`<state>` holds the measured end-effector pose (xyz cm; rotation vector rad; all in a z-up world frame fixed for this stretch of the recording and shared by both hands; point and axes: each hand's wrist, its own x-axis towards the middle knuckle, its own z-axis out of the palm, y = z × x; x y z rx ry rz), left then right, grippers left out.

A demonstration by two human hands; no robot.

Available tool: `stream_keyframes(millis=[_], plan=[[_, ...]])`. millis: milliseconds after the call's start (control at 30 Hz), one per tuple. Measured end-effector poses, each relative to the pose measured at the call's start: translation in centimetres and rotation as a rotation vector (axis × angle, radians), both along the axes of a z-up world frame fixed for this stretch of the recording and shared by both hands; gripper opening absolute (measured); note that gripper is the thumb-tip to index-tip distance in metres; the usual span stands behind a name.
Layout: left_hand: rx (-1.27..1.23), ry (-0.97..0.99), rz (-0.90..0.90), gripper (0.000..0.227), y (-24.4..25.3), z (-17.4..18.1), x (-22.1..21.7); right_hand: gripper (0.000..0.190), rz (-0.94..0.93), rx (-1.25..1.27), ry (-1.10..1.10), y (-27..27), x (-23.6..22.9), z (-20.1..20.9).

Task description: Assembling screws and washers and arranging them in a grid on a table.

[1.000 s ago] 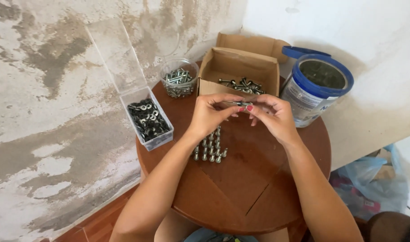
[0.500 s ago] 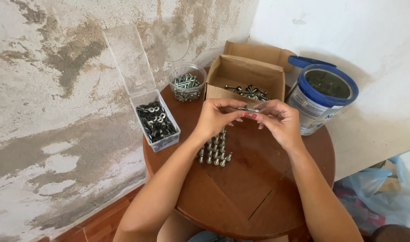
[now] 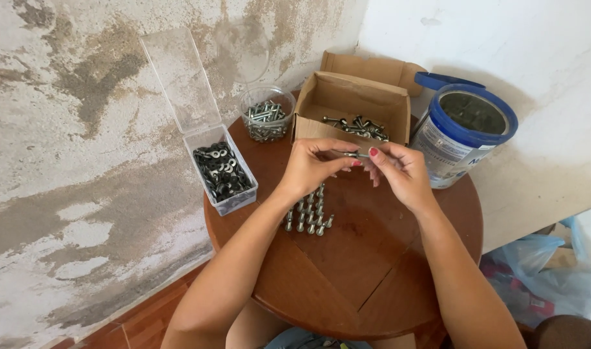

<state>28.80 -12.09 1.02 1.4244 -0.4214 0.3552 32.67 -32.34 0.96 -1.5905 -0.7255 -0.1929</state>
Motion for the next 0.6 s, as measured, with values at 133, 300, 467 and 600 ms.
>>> stream_keyframes(millis=[133,300,467,600], plan=[[0.017,-0.032,-0.002,0.028,-0.3,-0.5,0.2,0.038,-0.007,-0.092,-0.050,0.0,0.2,0.1],[0.033,-0.053,0.024,0.026,-0.2,-0.1,0.1,0.045,-0.006,-0.072,-0.020,0.7,-0.6,0.8],[0.015,-0.017,0.090,0.027,-0.1,-0.1,0.4,0.015,0.007,0.012,0.034,0.3,-0.4,0.3],[0.015,-0.013,0.101,0.027,0.0,0.0,0.3,0.023,-0.008,0.015,-0.002,0.4,-0.7,0.8]])
